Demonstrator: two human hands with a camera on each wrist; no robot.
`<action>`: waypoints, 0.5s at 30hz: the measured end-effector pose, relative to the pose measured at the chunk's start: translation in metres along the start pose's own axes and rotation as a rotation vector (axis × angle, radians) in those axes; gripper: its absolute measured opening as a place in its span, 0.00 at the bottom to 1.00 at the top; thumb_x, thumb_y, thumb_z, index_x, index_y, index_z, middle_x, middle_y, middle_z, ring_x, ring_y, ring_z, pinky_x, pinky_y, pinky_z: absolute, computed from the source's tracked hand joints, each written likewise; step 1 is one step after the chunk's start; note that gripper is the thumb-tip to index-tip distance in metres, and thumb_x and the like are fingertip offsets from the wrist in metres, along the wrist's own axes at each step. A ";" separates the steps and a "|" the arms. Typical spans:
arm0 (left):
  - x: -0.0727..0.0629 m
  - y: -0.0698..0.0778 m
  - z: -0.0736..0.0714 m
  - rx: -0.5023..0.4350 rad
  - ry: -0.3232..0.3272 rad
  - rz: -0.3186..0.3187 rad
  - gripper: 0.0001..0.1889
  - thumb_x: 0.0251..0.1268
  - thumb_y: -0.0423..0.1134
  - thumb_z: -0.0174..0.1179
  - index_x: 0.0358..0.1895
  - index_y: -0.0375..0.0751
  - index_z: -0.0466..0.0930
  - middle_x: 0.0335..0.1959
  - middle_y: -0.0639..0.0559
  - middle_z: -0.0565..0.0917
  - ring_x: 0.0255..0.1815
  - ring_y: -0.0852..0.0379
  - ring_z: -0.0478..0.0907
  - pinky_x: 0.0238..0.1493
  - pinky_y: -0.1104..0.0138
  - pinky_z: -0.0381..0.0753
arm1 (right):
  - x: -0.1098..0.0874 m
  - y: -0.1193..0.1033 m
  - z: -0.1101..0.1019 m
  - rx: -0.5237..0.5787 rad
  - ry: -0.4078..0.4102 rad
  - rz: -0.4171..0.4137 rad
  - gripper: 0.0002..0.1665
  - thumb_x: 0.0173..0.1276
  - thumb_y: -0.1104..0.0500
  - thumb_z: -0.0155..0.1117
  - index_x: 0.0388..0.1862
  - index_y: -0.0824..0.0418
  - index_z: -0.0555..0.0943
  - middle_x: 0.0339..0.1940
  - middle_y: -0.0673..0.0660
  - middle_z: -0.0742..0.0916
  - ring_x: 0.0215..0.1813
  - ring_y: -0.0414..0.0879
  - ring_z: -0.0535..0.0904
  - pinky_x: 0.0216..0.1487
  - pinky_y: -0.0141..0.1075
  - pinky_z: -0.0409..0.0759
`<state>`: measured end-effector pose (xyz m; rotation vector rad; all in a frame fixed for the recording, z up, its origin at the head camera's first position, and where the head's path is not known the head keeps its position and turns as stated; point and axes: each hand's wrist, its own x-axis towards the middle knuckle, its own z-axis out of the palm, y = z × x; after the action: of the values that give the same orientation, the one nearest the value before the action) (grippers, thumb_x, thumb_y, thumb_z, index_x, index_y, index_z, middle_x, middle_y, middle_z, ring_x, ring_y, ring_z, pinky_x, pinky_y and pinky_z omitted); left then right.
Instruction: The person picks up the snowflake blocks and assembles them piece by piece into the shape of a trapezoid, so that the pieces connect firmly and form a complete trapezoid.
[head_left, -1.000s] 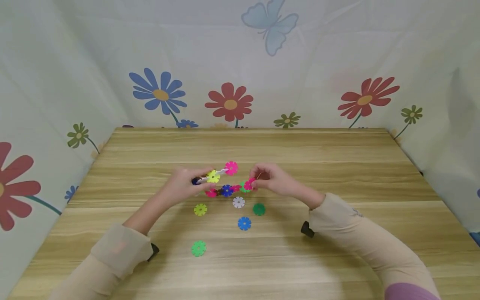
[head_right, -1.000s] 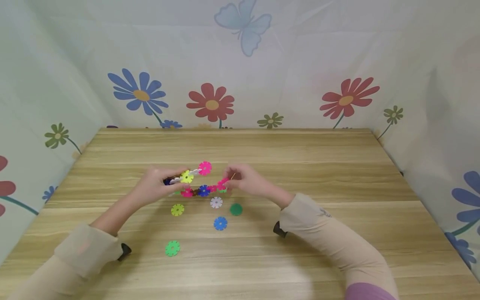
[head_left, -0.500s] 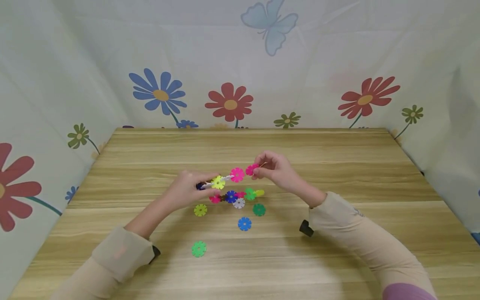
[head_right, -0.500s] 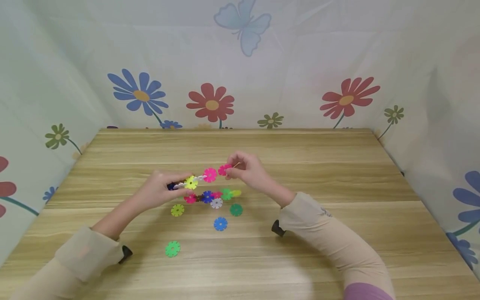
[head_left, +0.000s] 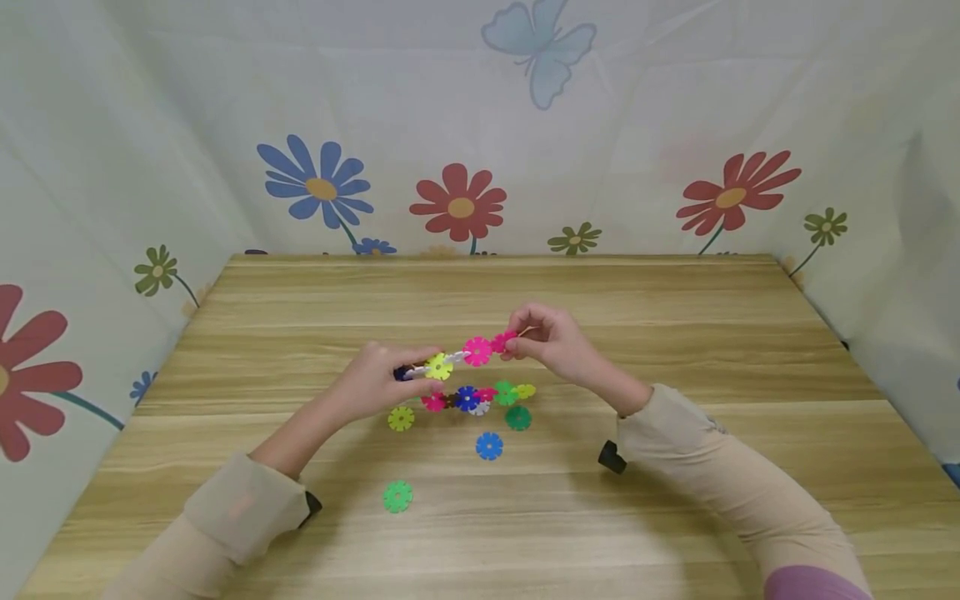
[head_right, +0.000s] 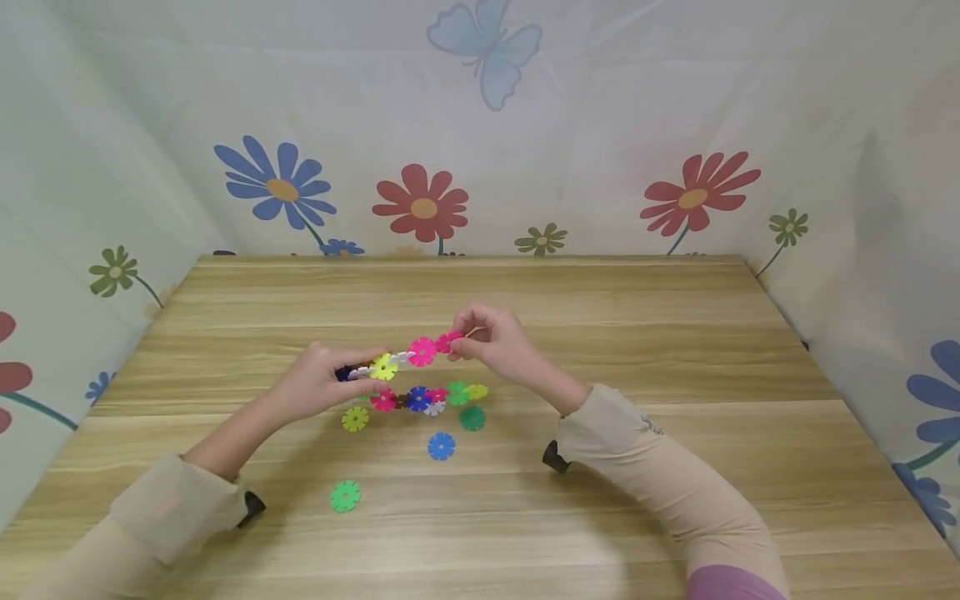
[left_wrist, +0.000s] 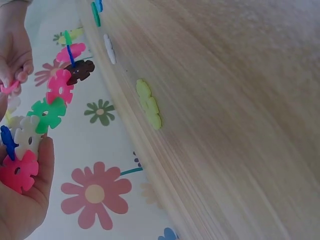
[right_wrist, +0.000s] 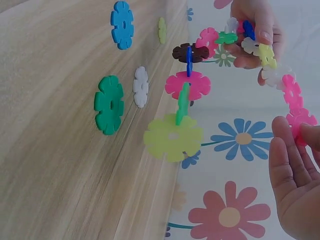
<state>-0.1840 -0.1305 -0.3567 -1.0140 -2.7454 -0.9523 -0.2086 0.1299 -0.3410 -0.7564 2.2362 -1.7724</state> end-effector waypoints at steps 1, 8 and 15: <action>0.000 0.000 0.000 -0.002 -0.004 -0.003 0.24 0.51 0.50 0.62 0.50 0.43 0.77 0.10 0.62 0.68 0.10 0.68 0.55 0.13 0.75 0.58 | 0.000 0.000 0.000 -0.001 0.000 -0.002 0.04 0.60 0.73 0.53 0.34 0.74 0.71 0.33 0.70 0.81 0.33 0.57 0.81 0.37 0.43 0.80; 0.000 0.000 -0.001 -0.005 -0.043 -0.007 0.22 0.51 0.48 0.62 0.50 0.46 0.78 0.11 0.62 0.68 0.12 0.67 0.58 0.14 0.75 0.59 | -0.003 -0.002 0.004 -0.033 -0.007 -0.018 0.04 0.59 0.72 0.55 0.34 0.72 0.72 0.33 0.67 0.81 0.33 0.56 0.81 0.38 0.43 0.80; -0.002 0.002 -0.002 -0.032 -0.089 0.043 0.22 0.52 0.47 0.62 0.50 0.40 0.78 0.09 0.62 0.64 0.10 0.69 0.55 0.13 0.76 0.57 | -0.005 0.000 0.005 -0.069 -0.035 -0.081 0.02 0.57 0.73 0.57 0.29 0.71 0.73 0.28 0.66 0.82 0.29 0.46 0.82 0.32 0.39 0.80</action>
<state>-0.1817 -0.1317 -0.3545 -1.1422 -2.7750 -0.9713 -0.2022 0.1277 -0.3434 -0.8971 2.2857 -1.7104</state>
